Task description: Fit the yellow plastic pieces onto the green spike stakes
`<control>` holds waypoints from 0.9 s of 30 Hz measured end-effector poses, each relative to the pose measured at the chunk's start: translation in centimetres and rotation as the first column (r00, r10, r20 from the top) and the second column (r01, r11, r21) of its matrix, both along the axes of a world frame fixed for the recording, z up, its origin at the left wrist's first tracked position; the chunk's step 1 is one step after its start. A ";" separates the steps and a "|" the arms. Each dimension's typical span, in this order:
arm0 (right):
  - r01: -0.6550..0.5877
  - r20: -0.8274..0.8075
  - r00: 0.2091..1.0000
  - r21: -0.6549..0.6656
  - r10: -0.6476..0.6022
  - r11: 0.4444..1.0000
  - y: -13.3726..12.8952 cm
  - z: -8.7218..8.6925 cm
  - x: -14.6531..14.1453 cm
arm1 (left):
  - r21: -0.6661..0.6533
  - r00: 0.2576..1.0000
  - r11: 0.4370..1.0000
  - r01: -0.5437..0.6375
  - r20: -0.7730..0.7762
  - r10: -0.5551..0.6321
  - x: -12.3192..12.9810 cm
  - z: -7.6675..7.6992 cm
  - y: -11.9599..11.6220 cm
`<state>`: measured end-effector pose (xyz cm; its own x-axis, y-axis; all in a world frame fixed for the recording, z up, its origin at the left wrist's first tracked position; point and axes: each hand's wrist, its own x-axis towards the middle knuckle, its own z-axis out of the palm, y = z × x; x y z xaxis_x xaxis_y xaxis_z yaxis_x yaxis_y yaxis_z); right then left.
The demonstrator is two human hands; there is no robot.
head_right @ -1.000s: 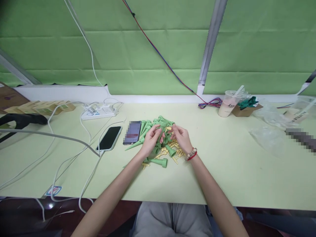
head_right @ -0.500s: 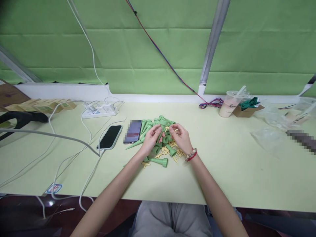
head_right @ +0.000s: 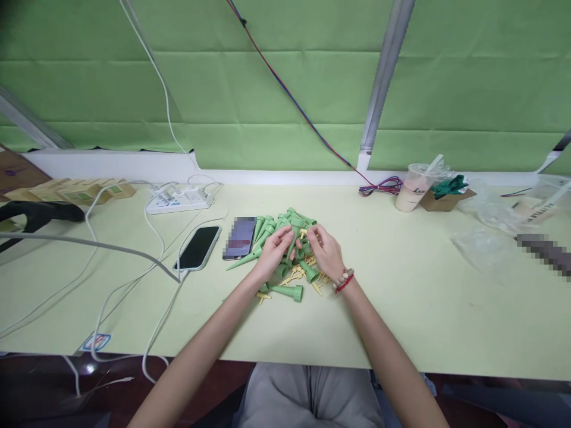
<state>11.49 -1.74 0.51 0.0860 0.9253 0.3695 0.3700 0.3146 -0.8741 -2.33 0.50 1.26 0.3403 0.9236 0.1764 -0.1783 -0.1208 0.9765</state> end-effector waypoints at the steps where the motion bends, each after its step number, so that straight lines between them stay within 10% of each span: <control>1: 0.030 0.061 0.998 0.018 -0.031 0.999 -0.2 0.0 0.0 | -0.015 1.000 1.000 -0.003 0.000 0.003 0.0 0.0 0.0; 6: 0.017 0.092 0.996 0.052 -0.022 0.998 -0.1 -0.3 -0.1 | -0.001 0.995 0.998 0.061 -0.078 -0.061 -0.3 0.1 0.0; 12: -0.135 -0.338 0.937 -0.098 0.094 0.986 0.5 -0.5 -1.2 | 0.211 0.967 0.976 -0.059 -0.231 0.109 -0.6 -0.4 0.1; 19: 0.013 -0.076 0.997 0.024 -0.011 1.000 -0.4 -0.5 -0.8 | 0.132 0.983 0.990 0.058 -0.178 -0.034 -0.3 -0.5 0.1; 27: -0.159 -0.512 0.857 -0.146 0.062 0.976 0.8 -0.3 -1.4 | 0.593 0.798 0.805 0.020 -0.494 0.344 -1.0 -0.7 -0.2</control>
